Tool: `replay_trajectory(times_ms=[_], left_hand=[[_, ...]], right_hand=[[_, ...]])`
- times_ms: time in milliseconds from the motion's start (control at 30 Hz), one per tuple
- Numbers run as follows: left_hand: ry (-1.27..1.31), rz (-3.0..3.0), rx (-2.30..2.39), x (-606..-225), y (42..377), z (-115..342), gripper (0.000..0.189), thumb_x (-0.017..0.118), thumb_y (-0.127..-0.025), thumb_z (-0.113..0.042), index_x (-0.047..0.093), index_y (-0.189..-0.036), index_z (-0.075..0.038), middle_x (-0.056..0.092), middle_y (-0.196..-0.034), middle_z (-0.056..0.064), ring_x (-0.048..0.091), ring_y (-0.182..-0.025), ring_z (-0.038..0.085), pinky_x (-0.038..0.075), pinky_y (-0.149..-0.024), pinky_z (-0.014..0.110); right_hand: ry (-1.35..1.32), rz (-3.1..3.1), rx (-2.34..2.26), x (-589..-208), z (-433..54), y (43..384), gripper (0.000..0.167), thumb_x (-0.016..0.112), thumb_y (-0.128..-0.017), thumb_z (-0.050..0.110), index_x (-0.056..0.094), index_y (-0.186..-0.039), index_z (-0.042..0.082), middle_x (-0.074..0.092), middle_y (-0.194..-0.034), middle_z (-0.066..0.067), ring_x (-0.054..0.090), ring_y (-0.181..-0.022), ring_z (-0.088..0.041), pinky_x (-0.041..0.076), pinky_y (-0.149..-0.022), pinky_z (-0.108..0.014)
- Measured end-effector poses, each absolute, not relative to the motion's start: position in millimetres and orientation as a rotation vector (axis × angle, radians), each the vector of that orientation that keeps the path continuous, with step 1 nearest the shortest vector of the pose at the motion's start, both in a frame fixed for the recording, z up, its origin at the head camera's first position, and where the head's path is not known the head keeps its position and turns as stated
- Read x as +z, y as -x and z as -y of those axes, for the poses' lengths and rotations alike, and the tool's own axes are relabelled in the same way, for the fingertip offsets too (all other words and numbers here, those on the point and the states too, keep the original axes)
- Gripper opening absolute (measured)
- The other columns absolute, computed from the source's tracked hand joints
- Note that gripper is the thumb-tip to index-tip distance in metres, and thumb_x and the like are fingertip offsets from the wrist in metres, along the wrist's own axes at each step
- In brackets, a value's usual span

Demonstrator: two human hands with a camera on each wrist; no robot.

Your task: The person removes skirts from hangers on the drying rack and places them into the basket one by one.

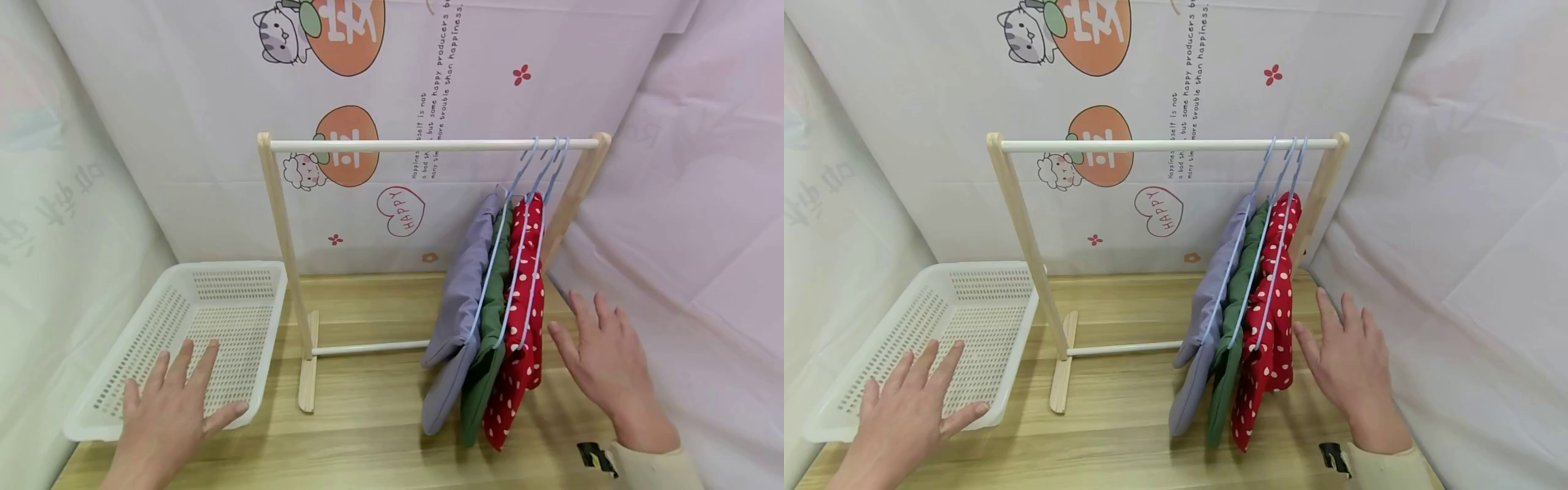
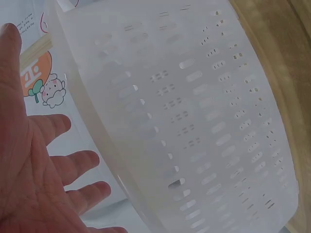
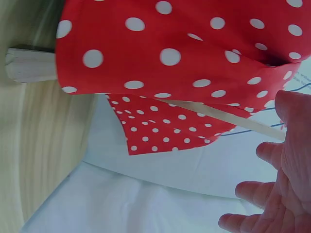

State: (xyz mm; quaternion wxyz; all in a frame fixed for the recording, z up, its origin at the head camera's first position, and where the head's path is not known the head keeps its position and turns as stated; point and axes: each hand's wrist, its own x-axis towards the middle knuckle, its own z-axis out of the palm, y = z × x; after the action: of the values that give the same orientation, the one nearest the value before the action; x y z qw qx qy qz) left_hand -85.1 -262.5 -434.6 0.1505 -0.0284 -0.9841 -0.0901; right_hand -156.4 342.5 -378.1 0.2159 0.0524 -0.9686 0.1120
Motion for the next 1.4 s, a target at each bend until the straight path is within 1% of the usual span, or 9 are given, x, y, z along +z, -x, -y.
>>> replay_trajectory(times_ms=[300,367,567,800,867,967,1067,1333,1400], left_hand=[[0.076,2.842,-0.262,-434,84,264,0.108,0.066,-0.086,-0.076,0.024,-0.167,-0.018,0.031,-0.163,0.031,0.028,-0.144,0.060,0.015,-0.103,0.089],[0.076,2.843,-0.267,-435,84,264,0.108,0.066,-0.086,-0.076,0.024,-0.167,-0.018,0.030,-0.164,0.031,0.028,-0.144,0.060,0.013,-0.103,0.089],[0.074,2.871,-0.270,-434,83,263,0.108,0.065,-0.086,-0.076,0.024,-0.166,-0.017,0.029,-0.163,0.033,0.026,-0.145,0.060,0.013,-0.102,0.089],[0.075,2.887,-0.252,-433,83,263,0.109,0.065,-0.087,-0.076,0.022,-0.167,-0.016,0.029,-0.163,0.032,0.025,-0.145,0.061,0.016,-0.102,0.088],[0.078,2.879,-0.252,-433,83,263,0.108,0.065,-0.087,-0.076,0.022,-0.167,-0.016,0.030,-0.163,0.032,0.026,-0.144,0.062,0.017,-0.102,0.088],[0.083,2.879,-0.255,-433,82,262,0.108,0.063,-0.088,-0.076,0.020,-0.167,-0.016,0.029,-0.163,0.032,0.025,-0.144,0.062,0.016,-0.102,0.088],[0.082,2.877,-0.253,-433,82,261,0.108,0.063,-0.088,-0.077,0.022,-0.167,-0.015,0.029,-0.163,0.032,0.026,-0.144,0.062,0.016,-0.102,0.088],[0.085,2.874,-0.270,-436,79,261,0.108,0.062,-0.088,-0.077,0.021,-0.167,-0.016,0.026,-0.165,0.033,0.024,-0.144,0.063,0.011,-0.104,0.089],[0.086,2.874,-0.276,-436,78,260,0.108,0.063,-0.088,-0.077,0.021,-0.167,-0.016,0.026,-0.165,0.033,0.025,-0.144,0.063,0.012,-0.104,0.089]], right_hand=[[-0.160,2.671,0.337,-365,-340,156,0.069,0.048,-0.110,0.045,0.032,-0.161,0.002,0.027,-0.156,-0.046,0.026,-0.136,-0.074,0.022,-0.111,-0.080],[-0.176,2.658,0.332,-361,-340,156,0.069,0.049,-0.109,0.044,0.032,-0.161,0.002,0.028,-0.156,-0.046,0.027,-0.136,-0.073,0.022,-0.112,-0.079],[-0.206,2.618,0.313,-350,-338,157,0.070,0.052,-0.108,0.042,0.032,-0.161,0.001,0.029,-0.157,-0.044,0.031,-0.134,-0.071,0.026,-0.108,-0.081],[-0.226,2.581,0.292,-335,-336,158,0.070,0.052,-0.108,0.042,0.033,-0.160,-0.001,0.029,-0.158,-0.042,0.031,-0.134,-0.073,0.023,-0.112,-0.080],[-0.224,2.579,0.286,-332,-335,158,0.070,0.052,-0.108,0.042,0.033,-0.160,0.000,0.029,-0.159,-0.041,0.031,-0.135,-0.074,0.024,-0.110,-0.081],[-0.226,2.578,0.290,-327,-334,158,0.070,0.051,-0.108,0.042,0.031,-0.161,0.000,0.027,-0.160,-0.040,0.030,-0.137,-0.071,0.023,-0.110,-0.082],[-0.239,2.561,0.292,-323,-331,157,0.069,0.051,-0.108,0.042,0.032,-0.161,0.000,0.028,-0.160,-0.040,0.031,-0.138,-0.068,0.024,-0.112,-0.079],[-0.278,2.511,0.280,-311,-323,155,0.069,0.052,-0.108,0.042,0.035,-0.160,0.000,0.033,-0.158,-0.039,0.033,-0.141,-0.063,0.020,-0.123,-0.068],[-0.293,2.500,0.271,-308,-321,154,0.069,0.052,-0.108,0.042,0.036,-0.159,0.000,0.034,-0.158,-0.039,0.033,-0.143,-0.060,0.018,-0.126,-0.064]])
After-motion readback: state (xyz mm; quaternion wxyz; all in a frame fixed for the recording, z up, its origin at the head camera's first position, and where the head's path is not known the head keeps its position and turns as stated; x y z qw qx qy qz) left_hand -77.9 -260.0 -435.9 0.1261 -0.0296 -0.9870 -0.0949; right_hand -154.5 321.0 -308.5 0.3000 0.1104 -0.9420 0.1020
